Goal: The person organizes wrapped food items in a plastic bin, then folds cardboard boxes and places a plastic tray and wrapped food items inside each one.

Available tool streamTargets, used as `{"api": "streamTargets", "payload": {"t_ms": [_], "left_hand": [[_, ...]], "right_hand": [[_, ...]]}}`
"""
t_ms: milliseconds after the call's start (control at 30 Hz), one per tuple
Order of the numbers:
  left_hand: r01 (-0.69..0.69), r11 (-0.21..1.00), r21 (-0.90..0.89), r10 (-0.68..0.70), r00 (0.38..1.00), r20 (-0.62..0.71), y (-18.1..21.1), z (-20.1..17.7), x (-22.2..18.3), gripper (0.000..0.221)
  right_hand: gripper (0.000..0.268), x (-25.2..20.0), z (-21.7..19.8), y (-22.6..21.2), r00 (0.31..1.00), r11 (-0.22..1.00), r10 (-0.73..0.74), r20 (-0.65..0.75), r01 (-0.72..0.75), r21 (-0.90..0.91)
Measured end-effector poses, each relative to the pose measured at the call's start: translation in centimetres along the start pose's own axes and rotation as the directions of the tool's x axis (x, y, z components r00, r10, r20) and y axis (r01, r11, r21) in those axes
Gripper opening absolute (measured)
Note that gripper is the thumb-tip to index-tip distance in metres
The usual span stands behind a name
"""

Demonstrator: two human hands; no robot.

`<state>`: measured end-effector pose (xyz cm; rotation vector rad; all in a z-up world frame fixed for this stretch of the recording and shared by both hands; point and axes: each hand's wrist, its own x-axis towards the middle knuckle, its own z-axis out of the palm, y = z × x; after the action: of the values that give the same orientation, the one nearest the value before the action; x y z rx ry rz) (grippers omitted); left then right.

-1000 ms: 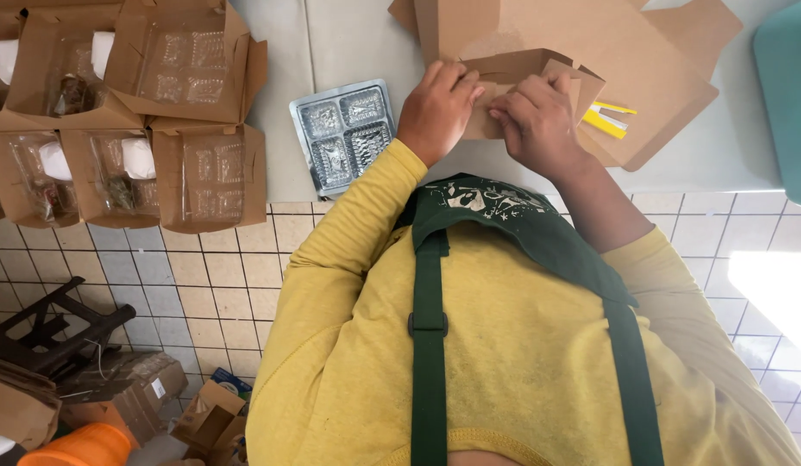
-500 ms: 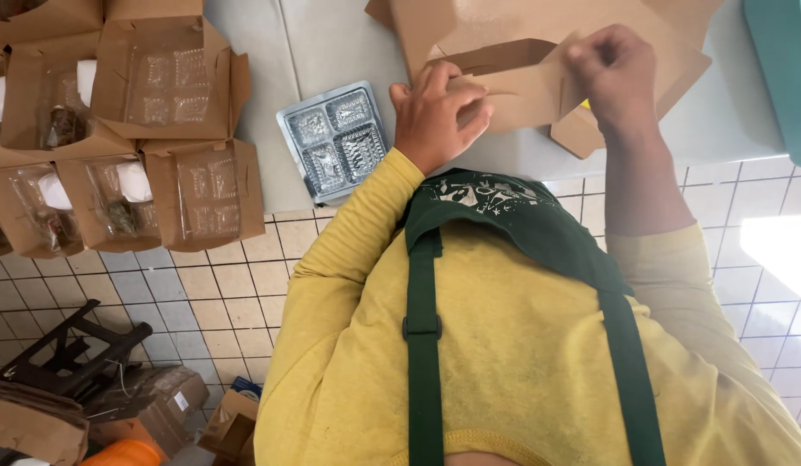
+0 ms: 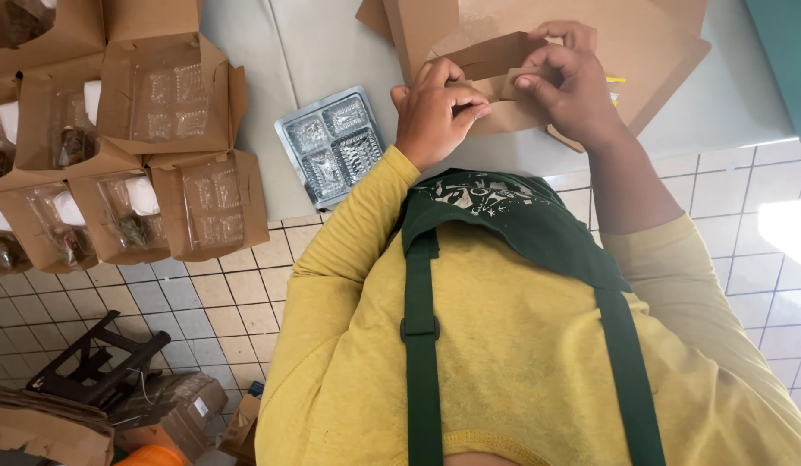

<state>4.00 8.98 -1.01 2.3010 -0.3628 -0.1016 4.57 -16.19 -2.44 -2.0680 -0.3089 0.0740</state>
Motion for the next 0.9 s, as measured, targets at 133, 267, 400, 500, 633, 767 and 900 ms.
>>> {"api": "streamTargets", "payload": {"t_ms": [133, 267, 400, 500, 633, 767, 900], "left_hand": [[-0.066, 0.998, -0.006, 0.066, 0.998, -0.024, 0.6, 0.0, -0.1, 0.006], [-0.111, 0.993, 0.044, 0.113, 0.992, -0.052, 0.6, -0.1, -0.5, 0.006], [-0.074, 0.987, 0.145, 0.086, 0.993, -0.075, 1.1, -0.7, -0.7, 0.031], [-0.061, 0.978, 0.199, 0.073, 0.996, -0.054, 1.6, -0.7, -1.0, 0.053], [-0.046, 0.965, 0.258, 0.062, 0.997, -0.053, 2.3, 0.0, -0.8, 0.057], [-0.045, 0.955, 0.294, 0.059, 0.997, -0.039, 3.2, 0.0, -0.8, 0.055], [-0.059, 0.951, 0.305, 0.071, 0.997, -0.027, 3.5, 1.1, -1.3, 0.05]], "right_hand": [[0.013, 0.4, -0.3, -0.6, 0.998, 1.0, -0.023, 0.065, 0.022, 0.008], [0.023, 0.5, -1.6, -1.4, 0.994, 0.994, -0.006, 0.106, -0.006, 0.106], [0.051, -0.7, -4.2, 2.8, 0.946, 0.944, 0.32, 0.039, -0.322, 0.068], [0.064, -2.7, -4.1, 7.4, 0.929, 0.71, 0.366, 0.047, -0.246, -0.66], [0.069, -5.3, -3.5, 13.2, 0.886, 0.551, 0.449, 0.114, -0.175, -0.816], [0.052, -4.6, -4.4, 11.0, 0.878, 0.871, 0.478, 0.023, -0.471, -0.138], [0.04, -0.9, -5.0, -0.6, 0.967, 0.646, 0.23, -0.112, -0.065, 0.76]]}}
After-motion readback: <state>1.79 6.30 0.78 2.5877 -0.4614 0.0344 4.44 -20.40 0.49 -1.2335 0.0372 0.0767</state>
